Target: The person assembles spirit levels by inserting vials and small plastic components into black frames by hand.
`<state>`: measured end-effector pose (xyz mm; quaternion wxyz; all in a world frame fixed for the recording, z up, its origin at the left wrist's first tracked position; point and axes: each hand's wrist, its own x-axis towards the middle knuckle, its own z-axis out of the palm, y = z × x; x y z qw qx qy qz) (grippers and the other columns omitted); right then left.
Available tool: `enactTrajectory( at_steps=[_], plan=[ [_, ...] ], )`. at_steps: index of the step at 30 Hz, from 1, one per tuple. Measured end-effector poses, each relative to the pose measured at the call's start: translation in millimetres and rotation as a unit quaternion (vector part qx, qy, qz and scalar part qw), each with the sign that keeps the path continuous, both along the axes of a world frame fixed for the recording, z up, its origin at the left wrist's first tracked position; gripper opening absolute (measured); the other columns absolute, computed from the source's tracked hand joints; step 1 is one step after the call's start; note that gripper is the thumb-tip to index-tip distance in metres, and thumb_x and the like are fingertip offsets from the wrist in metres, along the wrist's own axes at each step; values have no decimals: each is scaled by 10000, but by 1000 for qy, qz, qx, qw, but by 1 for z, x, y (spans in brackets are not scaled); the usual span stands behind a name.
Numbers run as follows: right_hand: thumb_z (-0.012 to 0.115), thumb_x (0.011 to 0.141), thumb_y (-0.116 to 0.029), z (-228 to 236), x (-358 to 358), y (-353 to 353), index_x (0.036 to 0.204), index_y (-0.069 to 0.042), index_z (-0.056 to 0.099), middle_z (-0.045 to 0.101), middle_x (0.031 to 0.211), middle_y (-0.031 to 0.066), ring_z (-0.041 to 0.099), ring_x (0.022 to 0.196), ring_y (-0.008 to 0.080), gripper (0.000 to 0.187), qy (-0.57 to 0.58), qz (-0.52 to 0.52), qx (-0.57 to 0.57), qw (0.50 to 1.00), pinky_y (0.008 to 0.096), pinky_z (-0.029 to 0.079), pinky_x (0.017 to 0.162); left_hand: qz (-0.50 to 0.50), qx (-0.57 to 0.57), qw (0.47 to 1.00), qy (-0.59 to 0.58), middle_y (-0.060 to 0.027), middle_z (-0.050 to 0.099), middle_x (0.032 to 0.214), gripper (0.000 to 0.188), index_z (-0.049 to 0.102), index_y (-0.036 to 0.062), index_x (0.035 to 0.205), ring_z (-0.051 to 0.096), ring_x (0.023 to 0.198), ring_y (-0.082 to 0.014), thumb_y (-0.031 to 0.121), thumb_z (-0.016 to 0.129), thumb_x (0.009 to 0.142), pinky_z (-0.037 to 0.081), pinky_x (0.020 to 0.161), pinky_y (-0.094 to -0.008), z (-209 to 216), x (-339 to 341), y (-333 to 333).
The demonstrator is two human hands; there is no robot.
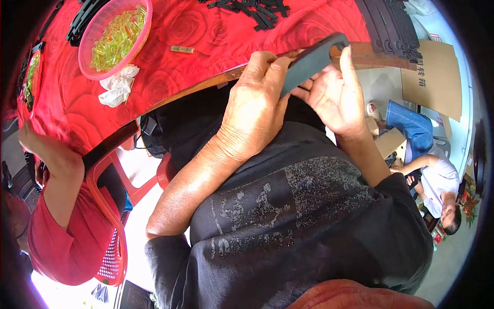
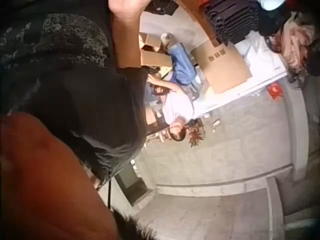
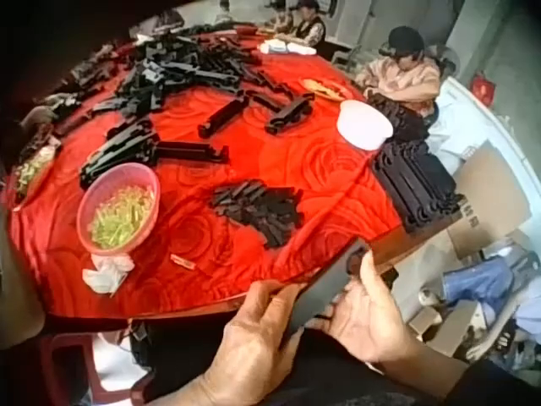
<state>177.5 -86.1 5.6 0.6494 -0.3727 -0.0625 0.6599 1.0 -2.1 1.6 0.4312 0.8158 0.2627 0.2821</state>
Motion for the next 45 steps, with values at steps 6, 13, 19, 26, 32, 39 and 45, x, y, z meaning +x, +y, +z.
enactTrajectory(
  at_steps=[6, 13, 19, 26, 32, 39, 45],
  plan=[
    [416, 1030, -587, -2, 0, 9, 1254, -21, 565, 653, 1217, 128, 615, 1163, 254, 627, 42, -41, 29, 998, 441, 469, 1039, -21, 54, 998, -5, -180, 530, 1206, 711, 541, 20, 1357, 629, 1048, -350, -44, 790, 695, 553, 903, -391, -1, 1, 0],
    [407, 1017, -616, -7, 2, 12, 1124, 11, 570, 609, 1054, 130, 580, 1052, 277, 657, 110, -106, 62, 986, 461, 435, 1064, -42, -28, 998, -39, -161, 558, 1228, 742, 518, 25, 1380, 642, 1030, -319, 6, 825, 705, 562, 878, -391, 8, 0, 0],
    [505, 939, -685, -6, 7, 19, 964, 29, 544, 517, 966, 127, 505, 1017, 297, 716, 139, -94, 141, 976, 470, 391, 1072, -37, -96, 994, -31, -160, 646, 1134, 697, 521, 44, 1360, 665, 979, -295, 63, 840, 741, 556, 841, -381, -5, -1, -5],
    [474, 884, -787, 1, 1, 22, 908, 13, 577, 565, 1023, 153, 534, 1042, 321, 807, 102, -117, 103, 982, 490, 421, 1068, -46, -73, 996, -23, -164, 654, 1145, 641, 546, 38, 1325, 664, 994, -277, 63, 837, 755, 544, 863, -384, -6, -1, -5],
    [424, 869, -827, 1, 4, 21, 852, 4, 556, 536, 1142, 164, 501, 1111, 317, 841, 82, -93, 115, 986, 492, 389, 1104, -71, -145, 984, -76, -159, 623, 1147, 590, 570, 43, 1268, 655, 1047, -312, 29, 823, 734, 534, 901, -399, -2, 2, -4],
    [441, 878, -807, -15, 4, 24, 762, -87, 491, 559, 1139, 135, 512, 1170, 302, 731, 32, -72, 159, 984, 496, 376, 1124, -78, -122, 985, -93, -122, 602, 1241, 601, 589, 40, 1272, 618, 1136, -228, -34, 813, 720, 497, 971, -343, -5, 2, -1],
    [468, 909, -758, -15, 3, 28, 762, -107, 478, 574, 1125, 124, 514, 1209, 301, 667, 4, -53, 187, 981, 494, 361, 1130, -62, -181, 975, -112, -169, 596, 1180, 565, 606, 42, 1235, 609, 1150, -342, -37, 787, 705, 485, 995, -399, -4, 3, -1]
  ],
)
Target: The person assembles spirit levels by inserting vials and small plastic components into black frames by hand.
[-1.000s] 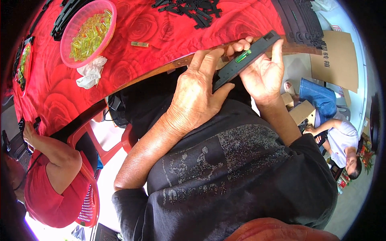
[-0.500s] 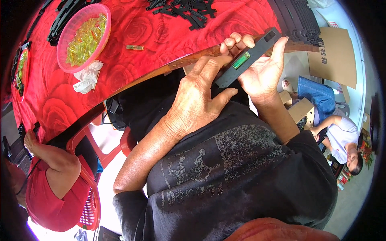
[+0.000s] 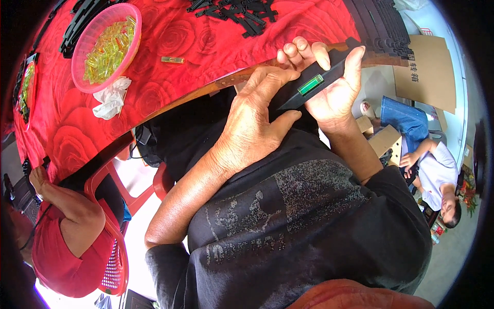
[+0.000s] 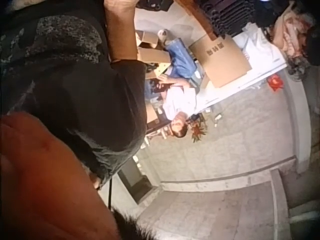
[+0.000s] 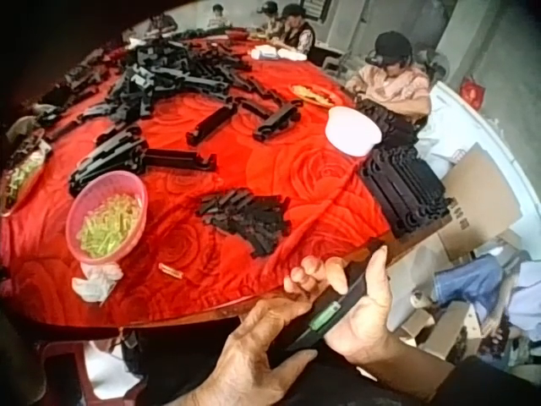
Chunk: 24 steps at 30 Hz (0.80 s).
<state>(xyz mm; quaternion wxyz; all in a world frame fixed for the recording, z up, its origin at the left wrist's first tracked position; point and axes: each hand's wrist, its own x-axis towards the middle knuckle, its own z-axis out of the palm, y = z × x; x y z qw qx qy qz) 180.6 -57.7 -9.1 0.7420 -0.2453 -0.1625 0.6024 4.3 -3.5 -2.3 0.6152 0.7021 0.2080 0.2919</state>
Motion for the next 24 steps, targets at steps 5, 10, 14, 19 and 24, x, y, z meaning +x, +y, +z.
enactTrajectory(
  at_steps=[5, 10, 14, 19, 24],
  plan=[
    [415, 983, -674, -3, 2, 3, 831, -83, 568, 644, 1199, 150, 560, 1212, 365, 629, 2, 8, 36, 999, 514, 386, 1102, 6, 42, 999, -26, -166, 603, 1165, 555, 615, 41, 1225, 610, 1144, -342, -51, 775, 702, 487, 989, -404, -3, 1, 2],
    [405, 978, -688, -6, 3, 5, 829, -87, 560, 635, 1202, 157, 552, 1213, 371, 638, 5, 21, 53, 998, 514, 379, 1102, 13, 56, 998, -21, -162, 601, 1162, 553, 612, 41, 1235, 607, 1140, -349, -44, 766, 710, 491, 977, -405, -4, 1, 2],
    [392, 975, -700, -6, 1, 6, 815, -90, 544, 629, 1200, 161, 552, 1205, 363, 648, -10, 20, 64, 998, 516, 376, 1101, 7, 75, 997, 23, -161, 614, 1221, 607, 595, 25, 1271, 609, 1183, -288, -49, 798, 704, 476, 1019, -374, 2, -1, 2],
    [381, 975, -708, -8, 0, 7, 825, -88, 535, 626, 1196, 157, 557, 1185, 358, 656, -10, 14, 62, 998, 512, 384, 1094, 13, 86, 996, 36, -160, 622, 1203, 607, 591, 24, 1273, 621, 1161, -290, -22, 807, 707, 488, 1000, -375, 4, 0, 0],
    [401, 978, -694, -5, -4, -1, 1206, -37, 556, 588, 1272, 152, 553, 1197, 314, 712, -96, -12, -35, 995, 479, 386, 1106, 54, 75, 995, 22, -145, 648, 1135, 551, 595, 31, 1268, 642, 1103, -271, -16, 780, 751, 492, 975, -358, -3, 1, 1]
  ],
)
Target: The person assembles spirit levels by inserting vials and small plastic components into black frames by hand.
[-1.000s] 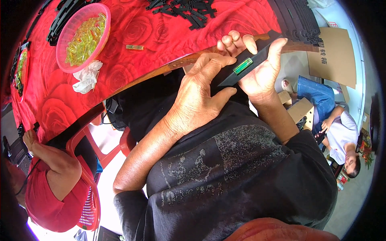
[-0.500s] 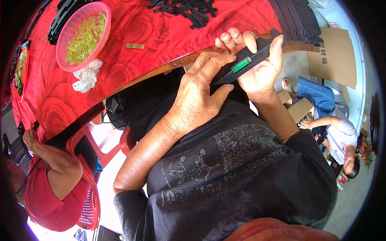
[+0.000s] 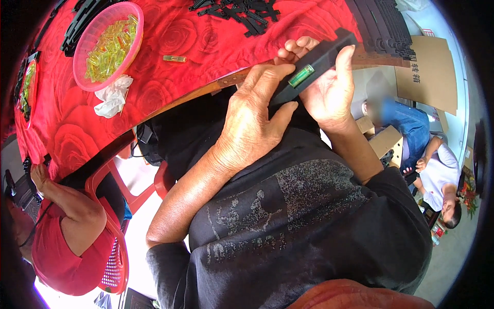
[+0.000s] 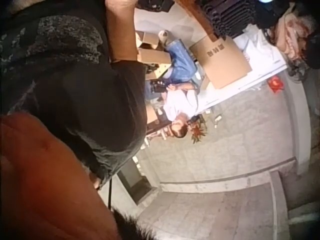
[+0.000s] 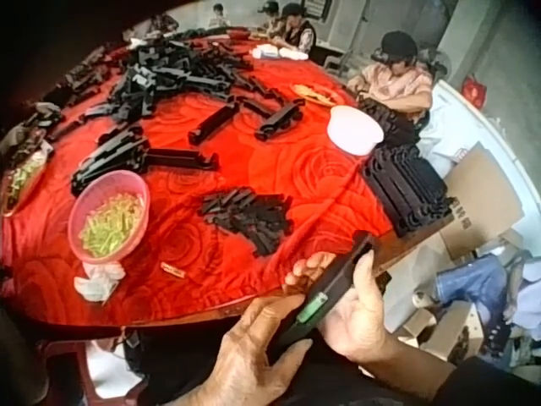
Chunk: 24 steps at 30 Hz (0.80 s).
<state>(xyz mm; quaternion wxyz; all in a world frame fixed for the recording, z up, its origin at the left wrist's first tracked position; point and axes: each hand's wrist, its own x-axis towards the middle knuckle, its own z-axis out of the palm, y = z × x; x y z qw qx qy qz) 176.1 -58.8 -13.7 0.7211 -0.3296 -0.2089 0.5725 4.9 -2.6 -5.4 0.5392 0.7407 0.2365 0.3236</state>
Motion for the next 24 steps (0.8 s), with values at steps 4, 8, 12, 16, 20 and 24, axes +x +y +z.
enactTrajectory(
  at_steps=[4, 8, 12, 16, 20, 24],
  plan=[
    [449, 1071, -422, 6, -7, -10, 1247, -68, 561, 633, 1191, 79, 591, 1126, 194, 411, 11, -49, -32, 998, 404, 447, 1039, 34, -10, 999, 16, -127, 659, 1079, 542, 593, 36, 1275, 643, 1007, -248, -8, 767, 764, 497, 935, -351, 2, -2, 1],
    [487, 1070, -348, 3, -5, -15, 1220, -62, 576, 648, 1160, 67, 611, 1090, 188, 334, -11, -45, -65, 997, 385, 476, 1008, 39, 0, 999, 17, -132, 658, 1065, 548, 587, 40, 1283, 642, 1010, -250, -5, 767, 767, 497, 933, -347, 0, -2, 1],
    [532, 1056, -226, 10, -8, -13, 1169, -58, 603, 671, 1123, 60, 652, 1043, 182, 214, -22, -29, -49, 998, 377, 520, 974, 35, 15, 999, 26, -161, 677, 1070, 522, 574, 32, 1293, 661, 1030, -269, 3, 750, 802, 505, 924, -353, 2, -3, 0],
    [555, 1043, -187, 11, -10, -12, 1161, -67, 616, 687, 1112, 54, 671, 1027, 180, 179, -46, -41, -50, 997, 385, 542, 959, 47, 64, 997, 15, -200, 684, 1088, 456, 567, 17, 1283, 694, 987, -306, 5, 714, 851, 534, 855, -365, -2, -3, 0],
    [581, 1030, -180, 8, -8, -11, 1132, -73, 641, 696, 1091, 45, 673, 1008, 170, 160, -51, -40, -70, 995, 381, 547, 940, 42, 57, 997, 38, -212, 682, 1039, 407, 574, 6, 1262, 705, 938, -337, 12, 695, 874, 546, 800, -370, -1, -4, 2],
    [623, 1009, -181, 3, -5, -12, 1063, -87, 677, 711, 1037, 30, 681, 959, 146, 121, -71, -62, -117, 989, 338, 560, 879, 57, 103, 991, 70, -218, 677, 980, 376, 578, -12, 1245, 698, 904, -364, 30, 691, 888, 548, 779, -391, -2, -3, 3]
  ],
)
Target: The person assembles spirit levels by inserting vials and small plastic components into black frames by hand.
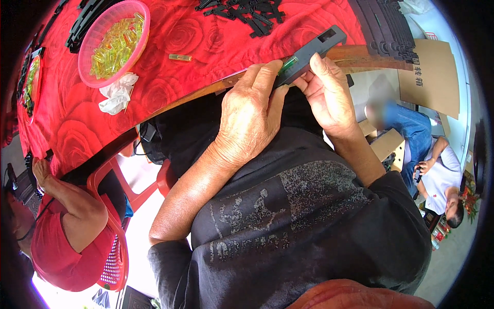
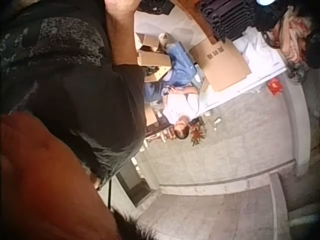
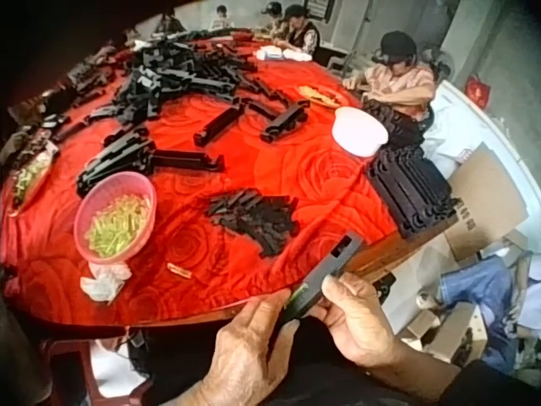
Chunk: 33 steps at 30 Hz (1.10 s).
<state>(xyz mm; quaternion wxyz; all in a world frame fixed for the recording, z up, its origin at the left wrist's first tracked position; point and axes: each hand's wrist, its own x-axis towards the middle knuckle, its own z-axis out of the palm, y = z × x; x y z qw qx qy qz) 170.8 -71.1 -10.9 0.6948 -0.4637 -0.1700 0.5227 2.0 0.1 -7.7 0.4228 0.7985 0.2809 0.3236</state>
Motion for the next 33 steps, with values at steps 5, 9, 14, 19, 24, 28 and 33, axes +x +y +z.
enactTrajectory(
  at_steps=[5, 9, 14, 19, 24, 28, 33],
  plan=[
    [635, 1003, -185, 2, -3, -2, 1047, -97, 683, 722, 1013, 39, 690, 927, 135, 110, 3, -13, -33, 999, 311, 563, 845, 0, 12, 1000, 2, -231, 671, 1022, 400, 575, -21, 1248, 690, 922, -383, 45, 708, 876, 551, 788, -405, -4, -1, 0],
    [628, 1008, -195, 5, -8, -3, 1069, -76, 679, 729, 1023, 76, 704, 929, 168, 143, 3, -22, -23, 999, 300, 564, 833, -2, 17, 999, 38, -243, 674, 1009, 455, 569, -30, 1250, 693, 927, -392, 81, 747, 846, 555, 799, -407, -3, -1, 0],
    [629, 1006, -183, 7, -8, -3, 1131, -31, 658, 724, 1059, 117, 705, 951, 191, 199, -8, 2, -7, 1000, 299, 559, 844, -11, -88, 995, 35, -289, 636, 898, 377, 547, -46, 1164, 671, 890, -445, 80, 670, 831, 532, 734, -482, 0, -5, 9],
    [626, 1002, -149, 2, -3, 0, 1204, -9, 619, 691, 1079, 97, 688, 960, 173, 246, -145, -62, -11, 987, 307, 549, 863, -20, -210, 976, 48, -257, 622, 762, 310, 555, -49, 1120, 680, 800, -421, 120, 633, 872, 517, 709, -442, 5, -6, 14],
    [428, 1092, -243, -1, -4, 6, 1346, -6, 543, 636, 1285, 142, 609, 1195, 226, 366, -52, 55, -10, 997, 380, 467, 1059, -84, -271, 959, -5, -54, 637, 854, 290, 578, -25, 1159, 563, 723, -104, 173, 575, 948, 467, 663, -264, -12, -5, 13],
    [398, 1099, -283, -3, -2, 11, 1395, 1, 501, 604, 1350, 166, 574, 1264, 255, 423, -53, 67, 40, 996, 399, 436, 1104, -99, -301, 949, -11, -55, 639, 878, 295, 571, -28, 1171, 555, 710, -106, 180, 560, 962, 463, 656, -258, -9, -6, 16],
    [476, 1074, -314, 3, -10, 17, 1367, -51, 538, 623, 1322, 157, 620, 1154, 205, 398, -17, 55, 53, 997, 387, 513, 998, -106, -274, 956, -21, -49, 641, 857, 304, 585, -27, 1193, 565, 706, -108, 219, 529, 1023, 484, 661, -268, -13, -5, 15]
  ],
)
